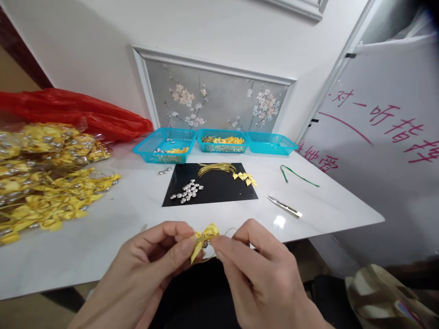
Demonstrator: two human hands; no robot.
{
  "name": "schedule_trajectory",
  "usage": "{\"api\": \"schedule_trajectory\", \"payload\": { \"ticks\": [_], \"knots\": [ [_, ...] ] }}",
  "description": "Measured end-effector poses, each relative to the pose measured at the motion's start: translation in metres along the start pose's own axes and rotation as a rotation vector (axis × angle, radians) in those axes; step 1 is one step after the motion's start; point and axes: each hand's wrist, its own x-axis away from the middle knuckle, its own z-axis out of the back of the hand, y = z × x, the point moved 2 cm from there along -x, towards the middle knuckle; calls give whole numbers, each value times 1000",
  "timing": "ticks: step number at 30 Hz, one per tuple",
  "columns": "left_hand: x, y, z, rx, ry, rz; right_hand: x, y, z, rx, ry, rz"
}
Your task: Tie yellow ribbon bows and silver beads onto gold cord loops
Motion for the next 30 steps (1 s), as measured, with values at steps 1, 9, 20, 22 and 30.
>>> {"api": "schedule_trajectory", "payload": {
  "ticks": [1,9,20,22,30],
  "knots": [
    [-1,-1,1,6,-4,9,-1,-1,0,6,3,-1],
    [0,-6,1,60,1,31,-3,-4,-3,34,49,32],
    [2,-4,-4,218,-48,110,-2,9,-10,-215,-2,-110],
    [2,-7,-2,226,42,95,0,7,-13,-226,13,-126],
    [7,-14,-3,289,83,70,4,1,-25,-242,73,-181]
  ]
}}
